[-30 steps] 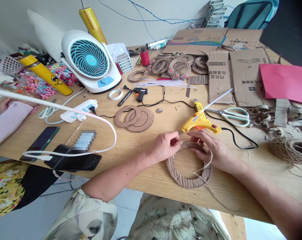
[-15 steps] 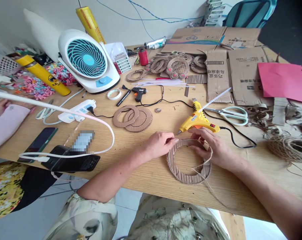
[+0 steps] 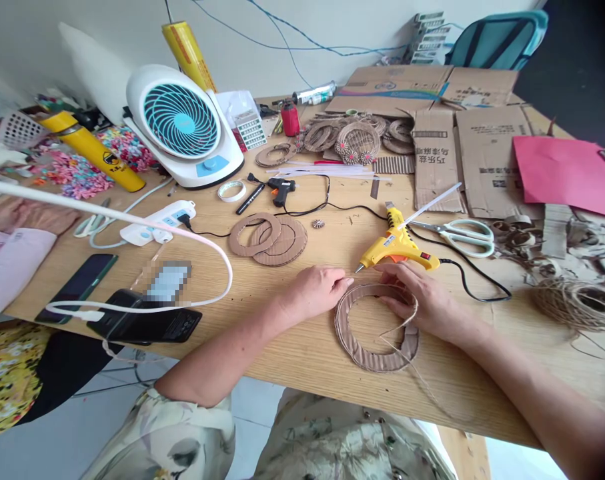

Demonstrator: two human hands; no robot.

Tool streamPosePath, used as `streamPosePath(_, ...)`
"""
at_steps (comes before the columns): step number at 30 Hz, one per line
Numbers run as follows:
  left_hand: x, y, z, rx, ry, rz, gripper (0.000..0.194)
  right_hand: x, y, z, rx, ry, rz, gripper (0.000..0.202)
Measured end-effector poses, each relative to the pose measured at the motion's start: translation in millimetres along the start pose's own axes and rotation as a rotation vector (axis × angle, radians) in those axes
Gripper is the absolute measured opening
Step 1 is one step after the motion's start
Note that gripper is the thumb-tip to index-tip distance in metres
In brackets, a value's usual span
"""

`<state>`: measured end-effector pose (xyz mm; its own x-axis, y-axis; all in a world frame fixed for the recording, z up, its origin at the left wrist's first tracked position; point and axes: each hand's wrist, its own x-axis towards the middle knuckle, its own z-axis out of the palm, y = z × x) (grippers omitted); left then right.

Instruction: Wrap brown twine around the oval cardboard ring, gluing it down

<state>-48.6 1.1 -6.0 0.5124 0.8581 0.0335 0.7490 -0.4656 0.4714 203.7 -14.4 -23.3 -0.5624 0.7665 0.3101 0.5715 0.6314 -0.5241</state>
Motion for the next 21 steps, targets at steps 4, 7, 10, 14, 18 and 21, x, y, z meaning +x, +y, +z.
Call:
streamPosePath(4,1,-4,-0.6,-0.016,0.100,0.019,0.025,-3,8,-7,-0.035,-0.048,-0.029,0.052)
streamPosePath(7,1,-5,-1.3,-0.110,0.191,0.053,0.022,-4,12,-19,-0.051,-0.039,-0.055,0.044)
streamPosePath(10,1,0,-2.6,-0.315,0.211,0.089,0.015,-5,10,-28,0.015,-0.006,-0.021,0.031)
streamPosePath(14,-1,10,-2.0,-0.653,0.122,0.118,0.009,-3,-4,-28,0.155,0.051,0.082,0.018)
streamPosePath(18,-5,18,0.5,-0.858,-0.032,0.085,0.025,3,-21,-19,0.325,0.026,0.110,0.016)
streamPosePath(21,-7,20,1.0,-0.951,-0.135,0.018,0.036,6,-28,-12,0.317,0.005,0.045,0.027)
